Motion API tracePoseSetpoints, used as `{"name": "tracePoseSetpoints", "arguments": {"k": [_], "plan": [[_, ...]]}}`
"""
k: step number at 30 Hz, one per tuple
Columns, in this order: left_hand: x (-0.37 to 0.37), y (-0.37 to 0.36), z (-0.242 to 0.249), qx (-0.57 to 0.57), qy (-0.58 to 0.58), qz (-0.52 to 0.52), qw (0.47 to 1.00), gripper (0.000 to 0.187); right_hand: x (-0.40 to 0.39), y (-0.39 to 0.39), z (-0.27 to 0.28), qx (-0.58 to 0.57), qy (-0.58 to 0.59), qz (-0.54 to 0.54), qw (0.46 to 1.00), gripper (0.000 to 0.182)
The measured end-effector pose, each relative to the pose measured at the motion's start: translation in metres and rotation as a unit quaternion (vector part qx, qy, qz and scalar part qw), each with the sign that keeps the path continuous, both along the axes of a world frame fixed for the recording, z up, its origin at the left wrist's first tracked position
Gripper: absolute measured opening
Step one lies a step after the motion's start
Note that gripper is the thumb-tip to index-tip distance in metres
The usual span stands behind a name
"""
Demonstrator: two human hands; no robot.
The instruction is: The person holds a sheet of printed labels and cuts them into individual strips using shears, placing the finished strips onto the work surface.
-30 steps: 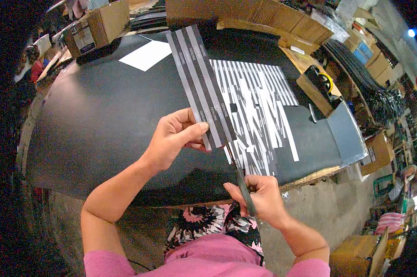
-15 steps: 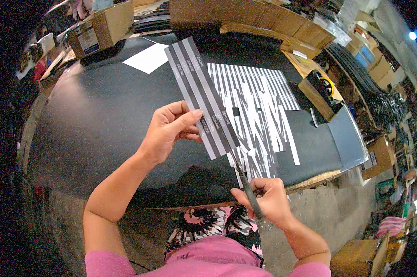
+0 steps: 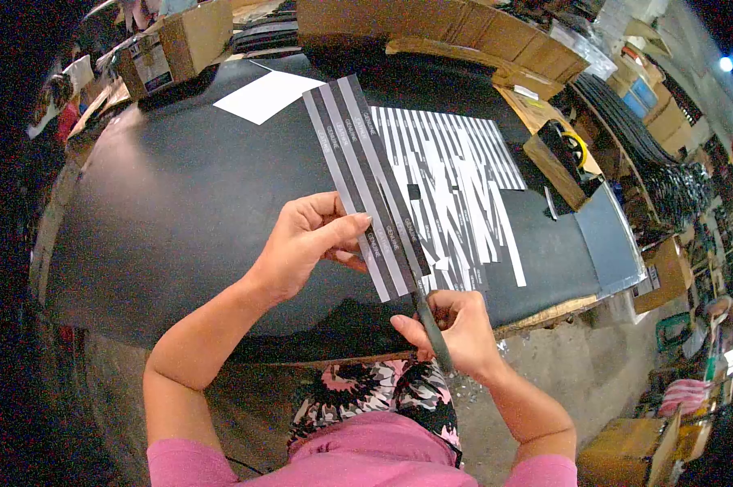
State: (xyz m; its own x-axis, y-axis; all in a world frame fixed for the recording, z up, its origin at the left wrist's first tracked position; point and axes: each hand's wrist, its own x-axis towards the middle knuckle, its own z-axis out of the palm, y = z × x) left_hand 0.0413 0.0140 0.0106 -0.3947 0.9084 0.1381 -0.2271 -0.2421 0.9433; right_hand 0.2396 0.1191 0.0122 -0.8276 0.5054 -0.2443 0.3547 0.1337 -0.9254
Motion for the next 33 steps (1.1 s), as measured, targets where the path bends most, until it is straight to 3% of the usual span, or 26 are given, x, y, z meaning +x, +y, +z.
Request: {"name": "tracePoseSetpoints", "arguments": {"k": [2,9,12,17,33], "plan": [[-0.0003,0.0001,0.0002,0.002,0.002,0.002,1.0,0.019,-0.0012,-0.0003,-0.0004,0.006,0.018,-0.01,1.0,0.032],[-0.0018,0.001,-0.0045,0.008,0.009,0.001,1.0,0.02,-0.0003,-0.0003,-0.0025,-0.002,0.032,-0.016,0.999,0.033],[-0.0012,0.0008,-0.0045,0.01,0.01,0.002,1.0,0.021,0.0001,-0.0016,0.0019,0.002,0.008,-0.01,1.0,0.024],[-0.0014,-0.0002,-0.002,0.006,0.006,-0.002,1.0,0.023,-0.0006,-0.004,0.0044,-0.006,0.009,-0.028,1.0,0.033],[-0.0011,0.0013,-0.0044,0.009,-0.006,-0.004,1.0,0.022,0.0015,-0.0045,0.0067,-0.016,0.0,-0.029,0.999,0.034]]}}
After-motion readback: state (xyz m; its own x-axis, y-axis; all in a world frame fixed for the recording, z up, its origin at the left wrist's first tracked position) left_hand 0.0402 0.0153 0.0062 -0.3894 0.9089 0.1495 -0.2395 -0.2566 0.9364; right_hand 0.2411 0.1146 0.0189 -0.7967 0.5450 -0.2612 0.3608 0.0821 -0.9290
